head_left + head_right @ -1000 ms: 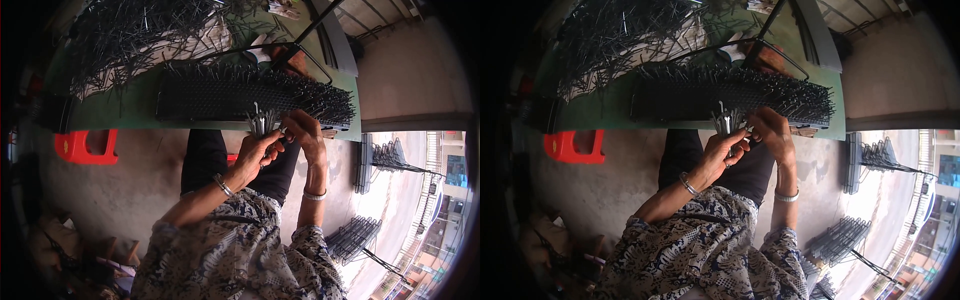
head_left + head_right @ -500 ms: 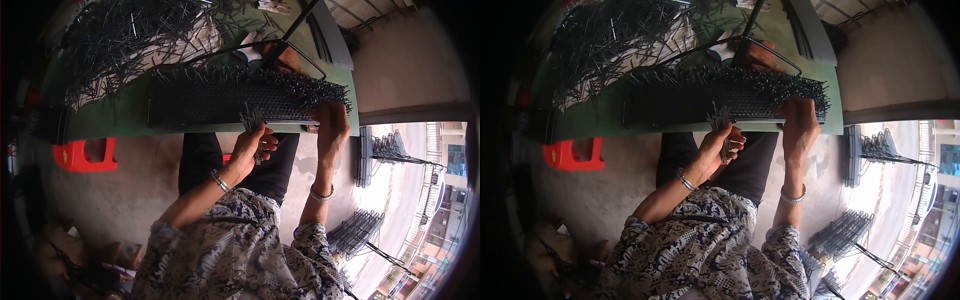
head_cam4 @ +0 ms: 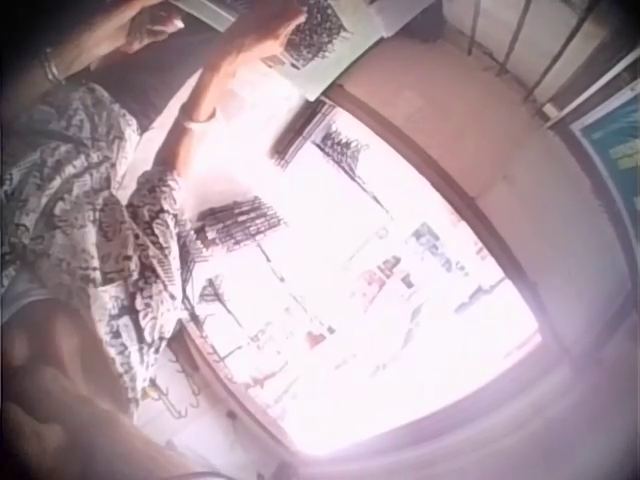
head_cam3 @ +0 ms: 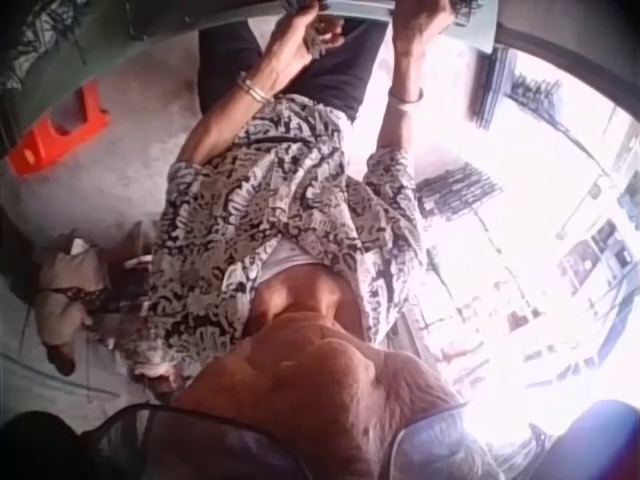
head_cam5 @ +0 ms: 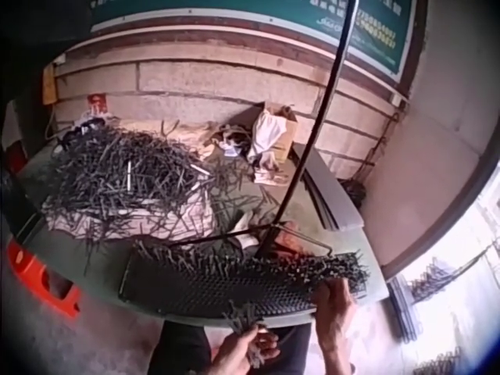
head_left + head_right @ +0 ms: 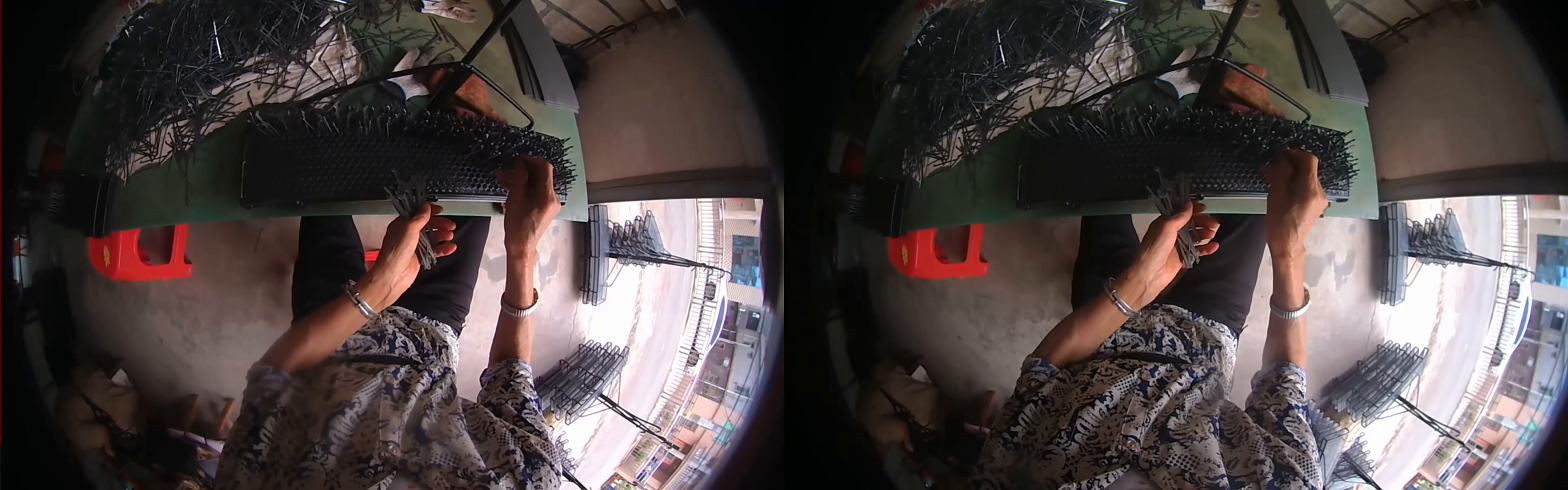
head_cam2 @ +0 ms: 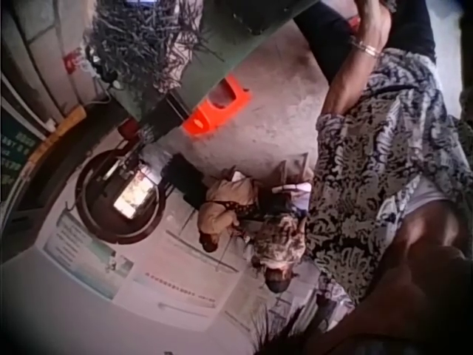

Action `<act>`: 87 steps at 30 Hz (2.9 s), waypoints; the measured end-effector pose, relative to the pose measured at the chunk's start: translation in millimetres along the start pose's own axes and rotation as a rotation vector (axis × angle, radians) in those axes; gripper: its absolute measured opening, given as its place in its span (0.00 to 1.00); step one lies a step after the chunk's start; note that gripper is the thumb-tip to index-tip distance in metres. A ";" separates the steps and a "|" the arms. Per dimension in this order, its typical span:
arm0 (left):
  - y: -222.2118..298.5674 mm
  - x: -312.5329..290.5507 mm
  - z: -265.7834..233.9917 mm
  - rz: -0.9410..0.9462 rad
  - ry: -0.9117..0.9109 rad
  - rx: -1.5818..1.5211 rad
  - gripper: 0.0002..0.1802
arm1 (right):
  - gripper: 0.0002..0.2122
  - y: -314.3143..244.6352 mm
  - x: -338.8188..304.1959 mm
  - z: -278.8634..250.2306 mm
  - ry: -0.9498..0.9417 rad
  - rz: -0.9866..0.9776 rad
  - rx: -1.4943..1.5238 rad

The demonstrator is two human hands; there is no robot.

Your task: The person is manually inserting and arranging thin metal rods into a template to assemble a grid structure.

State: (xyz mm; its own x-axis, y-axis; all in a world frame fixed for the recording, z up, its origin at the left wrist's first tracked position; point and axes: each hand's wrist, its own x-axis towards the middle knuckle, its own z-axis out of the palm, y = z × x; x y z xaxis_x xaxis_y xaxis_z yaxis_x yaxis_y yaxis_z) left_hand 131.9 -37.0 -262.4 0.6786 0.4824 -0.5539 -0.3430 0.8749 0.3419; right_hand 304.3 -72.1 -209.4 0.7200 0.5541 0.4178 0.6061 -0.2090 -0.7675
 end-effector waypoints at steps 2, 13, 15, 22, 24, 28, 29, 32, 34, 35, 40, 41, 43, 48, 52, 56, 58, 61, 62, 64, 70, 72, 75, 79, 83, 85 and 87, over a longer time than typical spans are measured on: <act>2.1 -2.5 0.7 0.011 -0.037 0.098 0.20 | 0.04 3.1 -1.4 -0.1 -0.017 -0.009 -0.010; 5.0 0.8 -12.7 -0.124 -0.123 0.037 0.22 | 0.04 7.1 10.6 -3.0 -0.155 -0.001 -0.097; 4.2 3.4 -14.3 -0.108 -0.137 0.125 0.22 | 0.03 22.6 15.6 -5.1 -0.127 -0.199 -0.211; 6.3 -3.5 -6.6 -0.043 -0.006 0.098 0.19 | 0.02 11.2 22.3 -3.7 -0.189 -0.241 -0.176; 2.5 0.9 -14.2 -0.026 -0.057 0.057 0.17 | 0.02 8.9 24.7 -3.6 -0.231 -0.282 -0.167; 4.6 2.1 -15.4 -0.048 -0.101 0.111 0.15 | 0.02 9.4 28.1 -6.2 -0.265 -0.224 -0.158; 4.4 1.0 -12.6 -0.039 -0.078 0.129 0.14 | 0.02 9.4 27.8 -5.9 -0.255 -0.220 -0.137; 5.8 -1.8 -8.6 -0.035 -0.048 0.136 0.13 | 0.02 8.4 27.4 -4.3 -0.240 -0.218 -0.133; 7.5 -3.9 -6.0 -0.041 -0.044 0.126 0.12 | 0.02 6.7 27.0 -3.1 -0.235 -0.219 -0.151; 8.4 -6.0 -4.2 -0.044 -0.047 0.147 0.14 | 0.02 5.4 26.5 -2.5 -0.242 -0.216 -0.162; 6.9 -6.7 -2.6 -0.046 -0.035 0.168 0.16 | 0.02 8.9 25.3 -2.0 -0.233 -0.240 -0.101; 6.7 -6.6 -2.8 -0.041 -0.035 0.169 0.16 | 0.02 10.6 24.7 -1.4 -0.216 -0.215 -0.080; 6.8 -6.7 -3.3 -0.036 -0.035 0.170 0.16 | 0.02 10.8 24.2 -1.3 -0.198 -0.190 -0.058; 6.8 -7.8 -3.4 0.002 -0.055 0.205 0.18 | 0.05 19.9 22.4 0.3 -0.242 -0.302 -0.217; 6.1 -7.1 -1.9 0.007 -0.036 0.196 0.18 | 0.04 13.1 15.2 8.0 -0.184 -0.394 -0.455; 8.7 -9.7 0.2 -0.004 -0.020 0.181 0.18 | 0.04 11.3 6.6 12.2 -0.114 -0.383 -0.520; 9.2 -10.0 0.5 -0.015 -0.020 0.169 0.18 | 0.05 12.1 5.8 11.9 -0.113 -0.389 -0.537; 8.9 -10.1 0.4 -0.013 -0.020 0.165 0.18 | 0.06 14.2 5.5 12.8 -0.106 -0.402 -0.574; 8.0 -9.7 -0.7 -0.020 -0.030 0.134 0.17 | 0.07 15.4 5.9 14.1 -0.100 -0.410 -0.592; 7.7 -10.5 -0.8 -0.028 -0.041 0.104 0.17 | 0.08 19.0 5.2 19.9 -0.076 -0.407 -0.585; 8.4 -15.1 2.1 -0.041 -0.038 0.097 0.17 | 0.12 27.4 0.2 26.8 -0.001 -0.452 -0.644; 7.7 -15.9 3.4 -0.053 -0.026 0.112 0.17 | 0.12 17.7 -3.3 22.7 0.010 -0.483 -0.656; 8.3 -17.8 0.9 -0.015 -0.064 0.129 0.17 | 0.14 -6.7 -13.8 9.7 0.048 -0.586 -0.579; 6.2 -19.0 6.2 -0.016 -0.065 0.192 0.17 | 0.12 -17.8 -30.5 -6.3 -0.492 0.083 0.085; 8.8 -25.2 10.0 -0.023 -0.103 0.360 0.18 | 0.07 -20.2 -27.0 -13.7 -0.654 0.415 0.471; 9.7 -27.6 12.5 -0.022 -0.101 0.382 0.17 | 0.06 -18.3 -26.8 -15.6 -0.658 0.479 0.544; 9.0 -28.4 15.0 -0.026 -0.085 0.386 0.18 | 0.06 -15.7 -28.0 -16.6 -0.654 0.515 0.573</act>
State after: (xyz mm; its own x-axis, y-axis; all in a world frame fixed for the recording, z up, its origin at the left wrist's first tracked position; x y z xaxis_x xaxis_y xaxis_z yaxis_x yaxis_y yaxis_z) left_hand 119.3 -43.5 -232.2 0.7405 0.4412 -0.5070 -0.0668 0.7990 0.5976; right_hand 280.2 -97.8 -200.9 0.4176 0.8745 -0.2469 -0.1035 -0.2241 -0.9690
